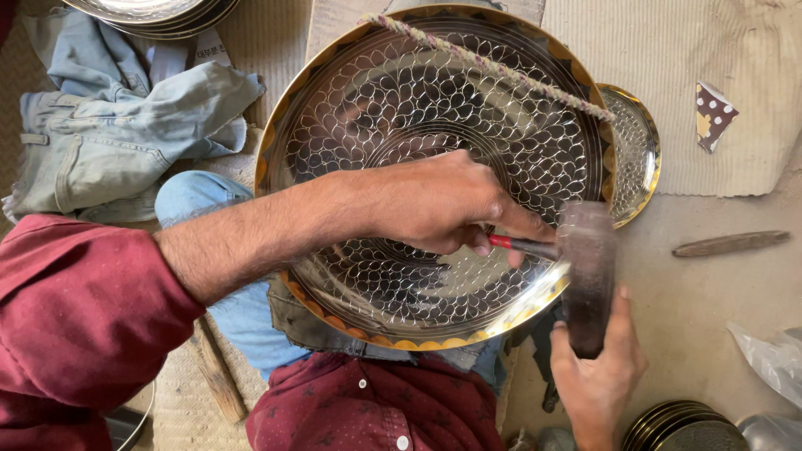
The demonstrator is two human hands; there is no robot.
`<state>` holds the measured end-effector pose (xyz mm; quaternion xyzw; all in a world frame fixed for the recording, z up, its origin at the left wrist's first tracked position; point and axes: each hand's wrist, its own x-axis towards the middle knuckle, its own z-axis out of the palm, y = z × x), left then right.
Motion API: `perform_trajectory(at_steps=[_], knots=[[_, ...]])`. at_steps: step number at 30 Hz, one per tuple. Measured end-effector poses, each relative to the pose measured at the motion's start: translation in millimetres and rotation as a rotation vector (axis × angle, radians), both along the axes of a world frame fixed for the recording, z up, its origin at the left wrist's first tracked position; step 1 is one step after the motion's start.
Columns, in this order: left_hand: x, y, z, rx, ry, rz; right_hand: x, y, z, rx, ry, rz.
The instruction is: The person sits on the floor with a large decorative brass tray on their lap and hammers a punch held against the tray's surface using a wooden mallet, repositioning the punch repeatedly to work the pattern across the tray. They occasionally turn the tray and continue hammering different areas.
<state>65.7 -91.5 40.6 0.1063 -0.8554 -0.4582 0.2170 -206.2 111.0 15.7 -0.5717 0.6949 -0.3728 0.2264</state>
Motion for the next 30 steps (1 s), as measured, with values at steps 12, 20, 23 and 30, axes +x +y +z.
perform_trajectory(at_steps=[12,20,23,30], knots=[[6,4,0,-0.057,0.046,0.067,5,-11,22,0.027,-0.087,0.057],[-6,-1,-10,0.005,-0.061,-0.066,11,3,5,-0.171,0.625,0.180],[-9,-2,-13,0.027,0.026,-0.107,9,16,-14,-0.048,-0.282,-0.047],[-15,-5,-14,0.023,-0.056,-0.229,-5,39,-46,-0.178,-0.079,-0.025]])
